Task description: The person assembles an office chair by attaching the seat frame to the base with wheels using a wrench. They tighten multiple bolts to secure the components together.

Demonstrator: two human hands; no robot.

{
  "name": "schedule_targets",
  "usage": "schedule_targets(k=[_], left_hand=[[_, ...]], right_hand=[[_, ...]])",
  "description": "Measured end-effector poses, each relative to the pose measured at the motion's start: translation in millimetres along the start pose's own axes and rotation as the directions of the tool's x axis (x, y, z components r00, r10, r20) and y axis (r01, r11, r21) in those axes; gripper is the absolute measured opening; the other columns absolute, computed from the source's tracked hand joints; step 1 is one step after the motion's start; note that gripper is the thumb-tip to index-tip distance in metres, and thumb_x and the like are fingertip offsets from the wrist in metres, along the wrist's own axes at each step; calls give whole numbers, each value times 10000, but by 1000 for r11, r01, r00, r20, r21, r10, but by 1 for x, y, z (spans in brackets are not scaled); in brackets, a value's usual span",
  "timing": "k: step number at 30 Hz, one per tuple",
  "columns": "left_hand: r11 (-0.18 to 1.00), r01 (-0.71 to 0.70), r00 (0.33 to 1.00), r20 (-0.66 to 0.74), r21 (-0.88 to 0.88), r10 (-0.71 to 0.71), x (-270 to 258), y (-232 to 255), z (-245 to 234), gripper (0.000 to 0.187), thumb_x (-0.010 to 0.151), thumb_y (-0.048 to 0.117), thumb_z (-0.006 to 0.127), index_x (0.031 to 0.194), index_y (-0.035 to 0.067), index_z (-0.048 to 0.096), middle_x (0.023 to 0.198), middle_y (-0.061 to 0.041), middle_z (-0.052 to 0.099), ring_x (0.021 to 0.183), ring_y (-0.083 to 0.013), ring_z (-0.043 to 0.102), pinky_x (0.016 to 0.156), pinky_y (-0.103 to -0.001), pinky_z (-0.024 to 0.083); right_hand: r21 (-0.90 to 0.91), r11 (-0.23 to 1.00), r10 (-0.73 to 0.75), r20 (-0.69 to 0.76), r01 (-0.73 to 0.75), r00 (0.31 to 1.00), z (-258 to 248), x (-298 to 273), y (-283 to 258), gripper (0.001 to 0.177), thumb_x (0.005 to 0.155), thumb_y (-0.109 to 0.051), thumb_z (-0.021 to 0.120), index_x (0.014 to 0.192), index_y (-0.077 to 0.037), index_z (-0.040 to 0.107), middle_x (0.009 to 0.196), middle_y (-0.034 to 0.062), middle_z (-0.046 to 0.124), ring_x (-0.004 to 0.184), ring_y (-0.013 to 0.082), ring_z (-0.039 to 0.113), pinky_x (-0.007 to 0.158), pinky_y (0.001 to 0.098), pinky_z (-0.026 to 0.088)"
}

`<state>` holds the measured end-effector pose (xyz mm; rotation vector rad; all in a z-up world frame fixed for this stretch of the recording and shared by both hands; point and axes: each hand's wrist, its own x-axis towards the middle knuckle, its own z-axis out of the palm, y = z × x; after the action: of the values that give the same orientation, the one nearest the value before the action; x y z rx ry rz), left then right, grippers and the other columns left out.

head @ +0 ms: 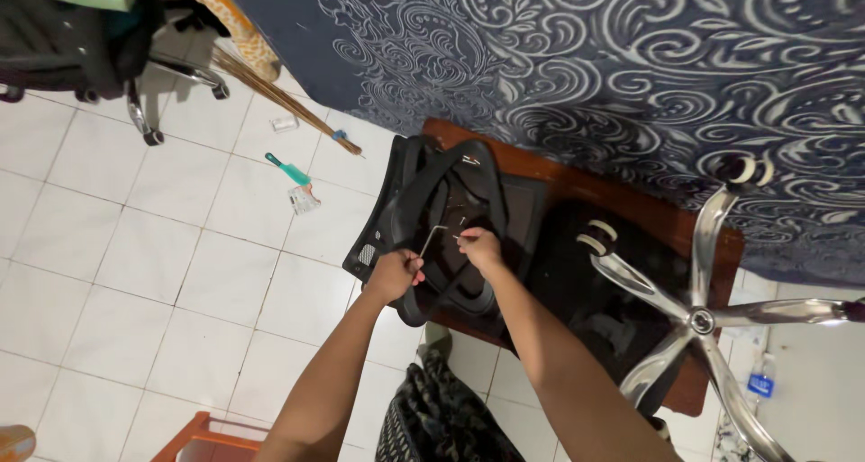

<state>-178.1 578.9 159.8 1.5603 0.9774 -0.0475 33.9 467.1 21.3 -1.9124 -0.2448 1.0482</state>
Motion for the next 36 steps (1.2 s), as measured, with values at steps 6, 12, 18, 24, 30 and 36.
schedule_targets(k=[6, 12, 18, 24, 30, 36], left_hand=[[998, 48, 997, 61, 27, -49, 1, 14, -15, 217, 989, 179, 622, 1060, -13, 695, 742, -83, 751, 631, -123, 673, 649, -279, 544], [998, -62, 992, 110, -15, 63, -27, 22, -30, 199, 990, 150, 628, 1021, -30, 707, 714, -63, 720, 611, -123, 622, 618, -282, 520], [957, -274, 954, 149, 95, 259, -90, 66, -31, 150, 967, 153, 661, 958, 17, 723, 697, -43, 707, 619, -110, 620, 592, -279, 509], [803, -514, 853, 280, 302, 441, -203, 131, -14, 136, 956, 156, 673, 940, 36, 734, 693, -58, 717, 623, -145, 637, 622, -323, 510], [653, -679, 721, 469, 336, 509, -299, 183, 34, 145, 941, 161, 663, 963, 50, 754, 703, -73, 730, 642, -167, 689, 659, -328, 546], [525, -784, 613, 547, 331, 570, -365, 222, 98, 166, 936, 189, 686, 990, 50, 757, 726, -80, 739, 658, -196, 702, 676, -338, 550]], right_hand=[[-450, 885, -72, 121, 119, 990, -17, -7, -7, 313, 865, -135, 770, 1156, -37, 711, 991, 94, 760, 877, 179, 708, 772, 315, 543], [-51, 998, 29, 123, -22, 992, -58, -47, -44, 364, 942, -167, 639, 1288, -52, 628, 1108, 76, 762, 907, 179, 732, 703, 314, 522], [28, 986, -167, 145, 164, 975, -97, -164, -115, 392, 1040, -340, 512, 1312, -76, 613, 1138, 50, 750, 916, 149, 719, 764, 283, 532], [107, 929, -369, 196, 354, 909, -128, -336, -133, 381, 1044, -339, 547, 1295, -64, 627, 1092, 39, 758, 886, 122, 706, 757, 280, 531], [-22, 896, -441, 83, 444, 893, -171, -458, -106, 266, 1016, -224, 609, 1196, -39, 671, 889, 25, 730, 744, 99, 650, 643, 246, 495], [-156, 867, -474, 29, 473, 880, -230, -534, -92, 205, 988, -208, 645, 1108, -47, 692, 808, 4, 692, 710, 80, 625, 622, 248, 499]])
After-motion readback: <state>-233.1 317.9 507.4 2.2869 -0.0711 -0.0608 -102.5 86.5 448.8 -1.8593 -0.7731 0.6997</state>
